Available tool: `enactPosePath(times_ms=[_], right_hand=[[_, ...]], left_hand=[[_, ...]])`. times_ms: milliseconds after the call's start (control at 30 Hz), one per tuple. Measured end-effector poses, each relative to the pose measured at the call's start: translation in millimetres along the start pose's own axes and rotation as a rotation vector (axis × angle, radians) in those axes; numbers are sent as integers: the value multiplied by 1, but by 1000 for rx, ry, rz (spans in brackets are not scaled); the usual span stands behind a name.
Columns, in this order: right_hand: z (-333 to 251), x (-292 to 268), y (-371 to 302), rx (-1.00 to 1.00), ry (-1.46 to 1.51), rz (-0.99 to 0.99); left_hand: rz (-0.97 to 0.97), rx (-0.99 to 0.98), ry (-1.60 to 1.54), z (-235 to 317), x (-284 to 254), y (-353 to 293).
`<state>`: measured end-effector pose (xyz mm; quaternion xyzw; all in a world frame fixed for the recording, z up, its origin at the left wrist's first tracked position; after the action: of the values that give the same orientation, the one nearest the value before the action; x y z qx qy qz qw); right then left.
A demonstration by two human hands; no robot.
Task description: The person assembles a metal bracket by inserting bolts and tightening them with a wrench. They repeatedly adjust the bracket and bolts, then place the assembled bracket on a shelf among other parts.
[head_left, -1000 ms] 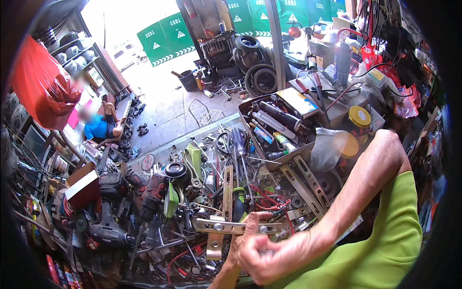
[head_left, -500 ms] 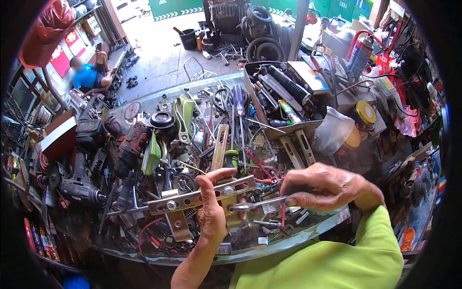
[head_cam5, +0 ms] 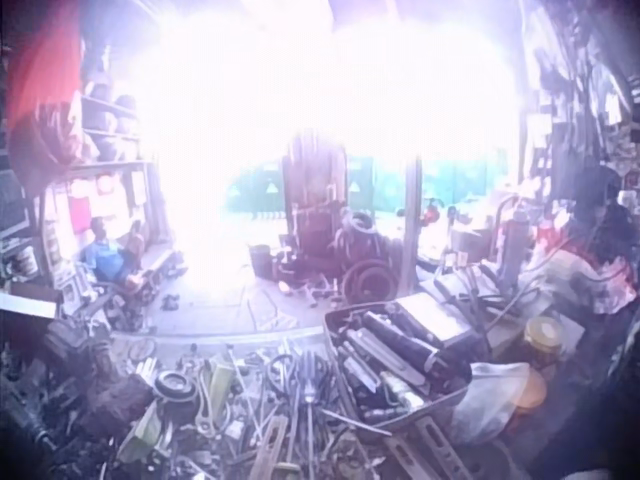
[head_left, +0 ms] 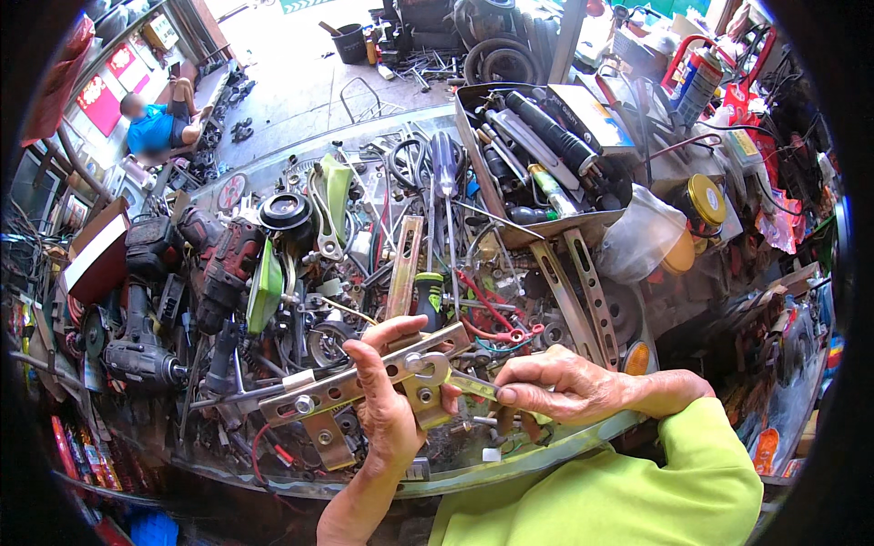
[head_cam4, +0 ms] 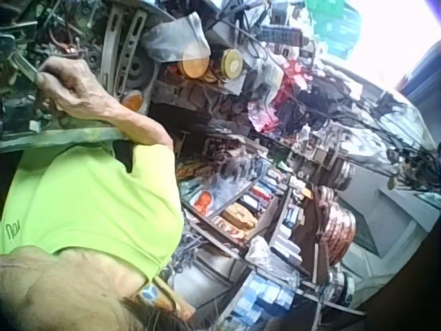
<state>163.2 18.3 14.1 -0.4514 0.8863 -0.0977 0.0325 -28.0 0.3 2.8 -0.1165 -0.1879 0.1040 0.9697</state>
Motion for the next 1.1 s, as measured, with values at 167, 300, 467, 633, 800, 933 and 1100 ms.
enactPosePath(times_ms=[167,300,467,633,800,933,1100], right_hand=[[5,9,5,-116,13,-51],[9,15,4,-55,-5,-81],[10,27,3,-3,155,-138],[6,26,1,-65,-35,-101],[-9,16,-8,-30,-65,7],[-18,-10,-13,4,-187,110],[-19,-43,-15,-102,-420,166]], left_hand=[[10,24,42,1,0,-1],[8,29,75,-2,1,0],[-67,162,145,-13,4,-4],[-111,196,185,-9,3,-8],[-79,175,206,-14,-4,-3],[-161,-41,144,-3,2,-7],[-456,-345,137,6,4,-8]])
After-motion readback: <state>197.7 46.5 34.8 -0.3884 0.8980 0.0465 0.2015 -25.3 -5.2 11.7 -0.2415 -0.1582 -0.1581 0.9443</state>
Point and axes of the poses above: each hand's wrist, its own y-axis towards the middle knuckle, its own x-axis out of the palm, z = x × y, the point moved 2 cm from there along y, towards the middle knuckle, and after that the axes turned 1 degree about -x, right-handed, at the moved point
